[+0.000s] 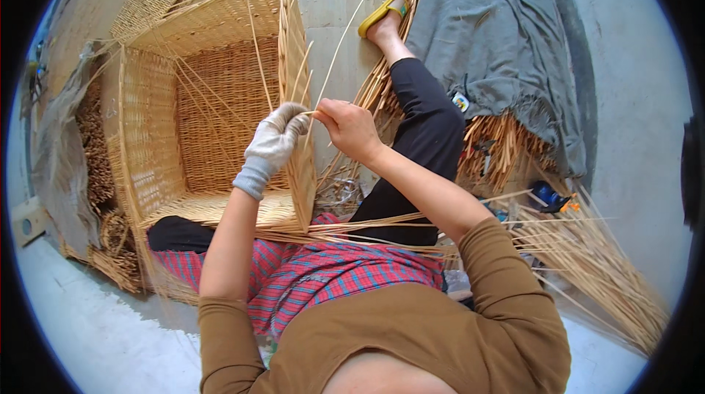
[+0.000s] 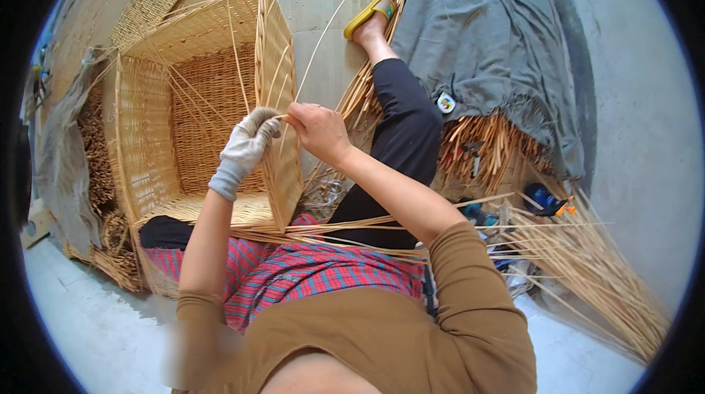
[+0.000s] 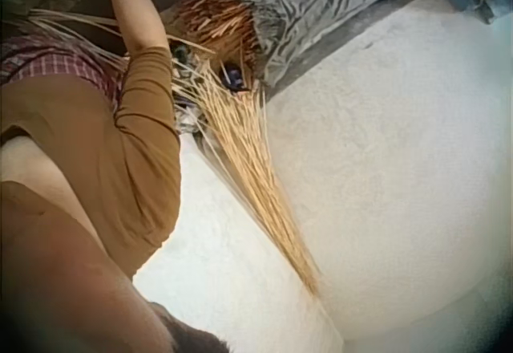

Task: Weaving a large rectangular wicker basket and trimming the excess reeds with shears.

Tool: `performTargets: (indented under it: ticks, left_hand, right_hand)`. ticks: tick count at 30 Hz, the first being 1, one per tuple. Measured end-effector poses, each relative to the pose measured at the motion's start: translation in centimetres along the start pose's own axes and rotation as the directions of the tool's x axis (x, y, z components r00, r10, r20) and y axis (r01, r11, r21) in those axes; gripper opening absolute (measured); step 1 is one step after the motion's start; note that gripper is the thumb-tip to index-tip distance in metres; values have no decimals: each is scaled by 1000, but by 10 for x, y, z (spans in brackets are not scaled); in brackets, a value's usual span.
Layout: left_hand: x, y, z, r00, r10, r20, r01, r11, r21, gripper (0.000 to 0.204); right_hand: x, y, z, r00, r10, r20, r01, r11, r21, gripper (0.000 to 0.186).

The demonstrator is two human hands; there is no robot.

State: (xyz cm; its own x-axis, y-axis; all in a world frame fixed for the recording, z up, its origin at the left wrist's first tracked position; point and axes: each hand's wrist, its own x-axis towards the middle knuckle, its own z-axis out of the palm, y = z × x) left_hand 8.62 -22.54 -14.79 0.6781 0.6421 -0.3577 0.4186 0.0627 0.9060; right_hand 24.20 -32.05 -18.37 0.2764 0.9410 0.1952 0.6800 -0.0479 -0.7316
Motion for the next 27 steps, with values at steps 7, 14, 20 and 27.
performTargets:
  ticks: [7,14,20,27]
  left_hand:
    - [-9,-25,-1,948,9,-317,-32,997,-66,15]
    - [-13,-5,-11,913,138,-383,58,886,460,6]
    - [-6,8,-25,961,-4,-275,166,806,569,9]
    - [2,-4,-51,988,-77,-137,142,809,570,10]
  right_hand:
    - [10,0,23,870,463,172,-492,839,232,40]
    - [17,1,63,835,336,436,-536,316,783,55]
    - [34,8,71,771,326,547,-628,248,738,48]
    - [42,-7,71,784,459,417,-611,685,396,51]
